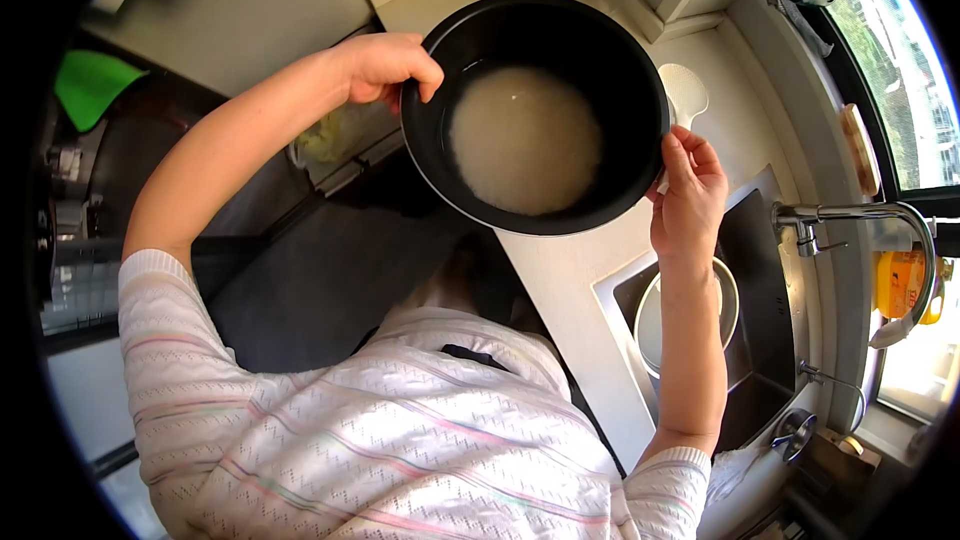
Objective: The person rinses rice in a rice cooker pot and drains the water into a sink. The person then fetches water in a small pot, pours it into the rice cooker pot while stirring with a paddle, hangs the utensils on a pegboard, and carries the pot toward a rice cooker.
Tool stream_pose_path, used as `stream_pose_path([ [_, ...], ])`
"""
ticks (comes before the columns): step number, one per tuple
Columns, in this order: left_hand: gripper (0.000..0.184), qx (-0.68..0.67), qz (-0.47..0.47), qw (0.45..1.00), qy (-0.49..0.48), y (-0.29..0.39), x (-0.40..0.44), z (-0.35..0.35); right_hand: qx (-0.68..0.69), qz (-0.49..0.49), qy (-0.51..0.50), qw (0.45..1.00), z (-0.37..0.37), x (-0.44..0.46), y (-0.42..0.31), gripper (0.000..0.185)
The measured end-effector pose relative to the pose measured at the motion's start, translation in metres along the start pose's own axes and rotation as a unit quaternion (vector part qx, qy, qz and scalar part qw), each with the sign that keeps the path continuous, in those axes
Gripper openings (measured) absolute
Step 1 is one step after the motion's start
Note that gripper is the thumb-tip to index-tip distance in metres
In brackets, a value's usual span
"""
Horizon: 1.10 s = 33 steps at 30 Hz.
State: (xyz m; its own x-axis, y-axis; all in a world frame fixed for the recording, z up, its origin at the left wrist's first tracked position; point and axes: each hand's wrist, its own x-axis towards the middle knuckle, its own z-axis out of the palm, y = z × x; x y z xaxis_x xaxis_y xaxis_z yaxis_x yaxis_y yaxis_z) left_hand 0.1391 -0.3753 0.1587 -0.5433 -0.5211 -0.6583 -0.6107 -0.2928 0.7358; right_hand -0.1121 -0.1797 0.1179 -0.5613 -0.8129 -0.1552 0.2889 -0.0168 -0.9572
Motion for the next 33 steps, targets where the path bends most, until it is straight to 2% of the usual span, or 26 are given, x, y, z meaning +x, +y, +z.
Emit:
stream_pose_path([
  [5,0.006,0.001,0.033,0.999,-0.03,0.014,0.048,-0.025,-0.004,-0.01,0.057,0.998,0.013,0.022,0.019,0.017],
  [8,0.006,-0.009,0.065,0.998,0.005,0.011,0.055,-0.022,-0.01,-0.023,0.069,0.997,0.014,0.031,0.03,0.018],
  [12,0.005,0.033,0.069,0.997,0.003,0.004,0.058,-0.023,-0.041,-0.031,0.073,0.996,0.014,0.031,0.028,0.019],
  [16,0.015,0.036,0.075,0.996,0.025,-0.003,0.056,-0.019,-0.08,-0.032,0.024,0.996,0.004,0.03,0.025,0.025],
  [19,0.028,0.113,0.139,0.978,0.106,-0.012,0.068,-0.018,-0.22,-0.046,0.01,0.974,0.001,0.021,0.005,0.031],
  [20,0.039,0.099,0.169,0.974,0.114,-0.016,0.068,-0.015,-0.271,-0.06,-0.003,0.961,0.002,0.015,-0.007,0.036],
  [21,0.043,0.179,0.207,0.942,0.196,-0.02,0.07,-0.012,-0.254,-0.081,-0.048,0.962,-0.009,0.013,-0.013,0.036],
  [22,0.045,0.179,0.238,0.928,0.224,-0.028,0.081,-0.012,-0.255,-0.104,-0.067,0.959,-0.015,0.015,-0.021,0.04],
  [23,0.043,0.181,0.262,0.914,0.253,-0.031,0.087,-0.012,-0.255,-0.127,-0.086,0.955,-0.02,0.017,-0.028,0.045],
  [24,0.042,0.189,0.256,0.909,0.267,-0.025,0.077,-0.013,-0.327,-0.129,-0.07,0.934,0.001,0.006,-0.054,0.044],
  [26,0.038,0.155,0.259,0.915,0.269,-0.026,0.073,-0.005,-0.371,-0.148,-0.092,0.912,0.017,-0.003,-0.087,0.047],
  [28,0.035,0.141,0.259,0.919,0.262,-0.022,0.064,-0.004,-0.322,-0.153,-0.125,0.926,0.038,-0.004,-0.116,0.051],
  [30,0.035,0.125,0.277,0.913,0.271,-0.025,0.067,-0.002,-0.288,-0.199,-0.252,0.902,0.056,0.002,-0.144,0.057],
  [33,0.034,0.103,0.278,0.916,0.27,-0.028,0.071,0.0,-0.203,-0.2,-0.392,0.875,0.106,0.0,-0.177,0.062],
])
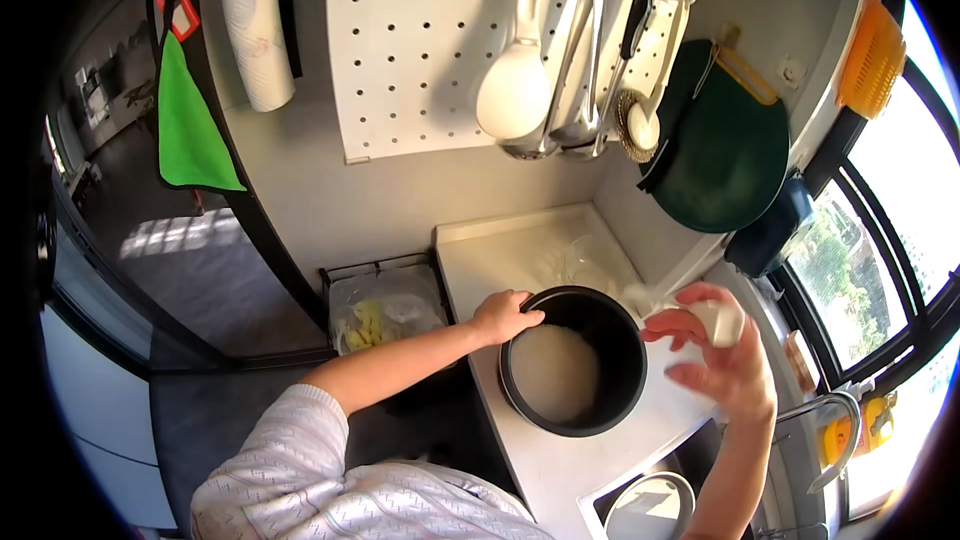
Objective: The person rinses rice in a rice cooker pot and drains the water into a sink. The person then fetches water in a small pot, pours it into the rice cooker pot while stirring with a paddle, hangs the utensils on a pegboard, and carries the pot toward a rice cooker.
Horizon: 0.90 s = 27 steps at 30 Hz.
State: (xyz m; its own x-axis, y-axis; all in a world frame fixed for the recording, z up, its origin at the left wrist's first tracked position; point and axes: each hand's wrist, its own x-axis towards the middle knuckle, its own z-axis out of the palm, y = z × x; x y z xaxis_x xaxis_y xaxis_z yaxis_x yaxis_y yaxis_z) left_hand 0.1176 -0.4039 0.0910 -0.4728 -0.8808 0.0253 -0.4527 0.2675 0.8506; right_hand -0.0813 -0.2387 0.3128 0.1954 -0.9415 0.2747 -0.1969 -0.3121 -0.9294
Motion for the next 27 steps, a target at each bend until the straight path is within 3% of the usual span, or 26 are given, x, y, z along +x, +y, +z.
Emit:
stream_pose_path([
  [3,0.034,-0.008,-0.008,1.0,0.002,0.003,-0.003,-0.001,0.031,-0.018,0.041,0.999,0.014,0.041,-0.008,0.036],
  [5,0.039,0.015,-0.002,1.0,0.004,0.001,-0.001,-0.001,-0.116,-0.016,0.026,0.993,0.032,0.075,-0.038,0.027],
  [8,0.039,0.013,-0.01,1.0,-0.005,0.001,0.0,-0.002,-0.187,-0.073,-0.046,0.979,0.059,0.124,-0.074,0.036],
  [11,0.039,0.004,-0.016,1.0,-0.016,0.0,0.002,-0.001,-0.256,-0.06,-0.09,0.961,0.083,0.174,-0.111,0.048],
  [15,0.039,-0.004,-0.016,1.0,-0.016,-0.003,0.003,0.001,-0.221,-0.16,-0.163,0.948,0.104,0.224,-0.134,0.053],
  [27,0.037,-0.036,-0.005,0.999,-0.011,-0.013,0.01,0.007,-0.115,-0.157,-0.175,0.965,0.128,0.258,-0.13,0.05],
])
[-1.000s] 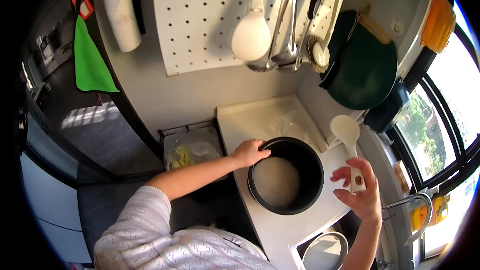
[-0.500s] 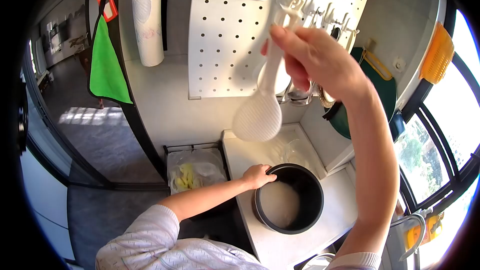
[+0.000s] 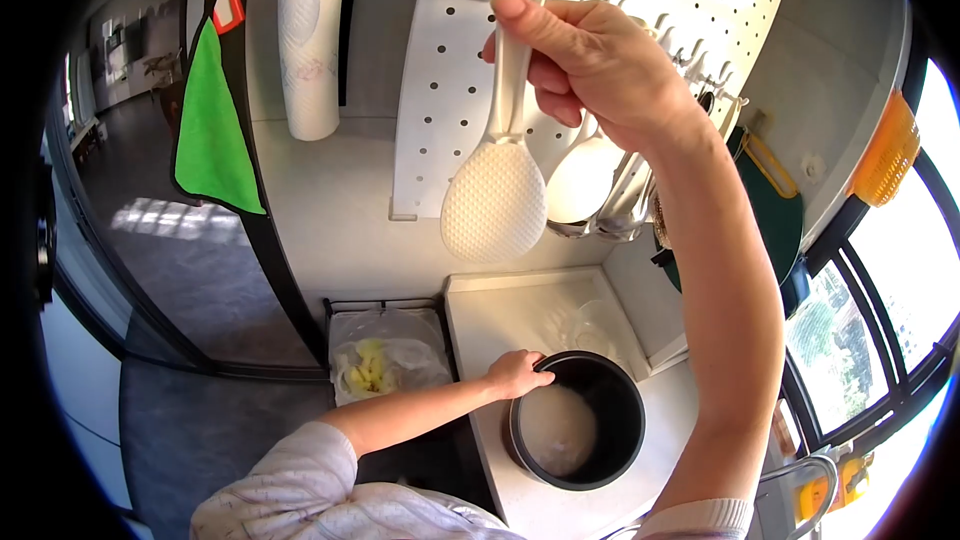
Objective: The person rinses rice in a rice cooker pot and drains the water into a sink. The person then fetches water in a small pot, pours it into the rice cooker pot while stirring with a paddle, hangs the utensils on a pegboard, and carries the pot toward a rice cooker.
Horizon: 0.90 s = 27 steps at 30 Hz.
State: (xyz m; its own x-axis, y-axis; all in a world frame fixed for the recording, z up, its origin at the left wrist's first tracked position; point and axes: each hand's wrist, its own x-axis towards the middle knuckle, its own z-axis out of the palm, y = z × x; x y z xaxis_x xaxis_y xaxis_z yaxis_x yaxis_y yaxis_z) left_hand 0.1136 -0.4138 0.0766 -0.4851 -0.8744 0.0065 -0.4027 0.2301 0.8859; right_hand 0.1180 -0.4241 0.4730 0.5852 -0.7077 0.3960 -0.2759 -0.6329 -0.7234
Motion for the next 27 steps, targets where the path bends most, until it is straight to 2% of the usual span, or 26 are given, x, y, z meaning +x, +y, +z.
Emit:
stream_pose_path([
  [3,0.038,-0.008,-0.003,1.0,0.001,0.0,-0.001,0.0,0.012,-0.006,0.009,1.0,0.002,0.007,0.0,0.046],
  [7,0.039,-0.024,-0.002,1.0,-0.006,-0.002,-0.002,-0.002,0.083,0.095,0.021,0.992,0.013,0.017,0.01,0.041],
  [8,0.039,-0.039,0.005,0.999,-0.01,-0.002,-0.001,-0.002,0.076,0.075,0.022,0.994,0.012,0.016,0.014,0.041],
  [10,0.041,-0.029,-0.008,0.999,-0.025,-0.002,-0.001,-0.004,-0.01,0.074,0.089,0.993,0.021,0.004,0.013,0.041],
  [11,0.041,-0.027,-0.009,0.999,-0.02,-0.001,-0.001,-0.004,-0.092,0.1,0.089,0.987,0.024,-0.009,0.004,0.038],
  [14,0.041,-0.013,0.005,1.0,-0.003,-0.004,-0.001,-0.003,-0.087,0.084,0.127,0.985,0.011,-0.049,0.006,0.026],
  [16,0.04,-0.02,0.001,1.0,-0.004,-0.004,0.0,-0.003,-0.155,0.063,0.254,0.953,-0.03,-0.069,0.022,0.024],
  [18,0.039,-0.013,0.009,1.0,0.002,-0.004,0.0,-0.002,-0.19,0.08,0.273,0.94,-0.076,-0.086,0.042,0.024],
  [21,0.038,-0.028,0.008,1.0,0.003,-0.002,0.001,-0.002,-0.26,0.111,0.302,0.91,-0.078,-0.089,0.063,0.029],
  [22,0.038,-0.036,0.007,0.999,0.005,-0.001,0.0,-0.002,-0.304,0.108,0.286,0.902,-0.08,-0.089,0.071,0.038],
  [24,0.038,-0.024,0.019,1.0,0.004,-0.004,0.002,-0.002,-0.353,0.109,0.277,0.887,-0.082,-0.082,0.084,0.044],
  [25,0.038,-0.023,-0.001,1.0,-0.016,0.002,0.001,-0.005,-0.377,0.115,0.286,0.873,-0.077,-0.08,0.084,0.033],
  [27,0.038,-0.038,0.002,0.999,-0.013,0.001,-0.002,-0.004,-0.352,0.126,0.292,0.88,-0.075,-0.076,0.086,0.031],
])
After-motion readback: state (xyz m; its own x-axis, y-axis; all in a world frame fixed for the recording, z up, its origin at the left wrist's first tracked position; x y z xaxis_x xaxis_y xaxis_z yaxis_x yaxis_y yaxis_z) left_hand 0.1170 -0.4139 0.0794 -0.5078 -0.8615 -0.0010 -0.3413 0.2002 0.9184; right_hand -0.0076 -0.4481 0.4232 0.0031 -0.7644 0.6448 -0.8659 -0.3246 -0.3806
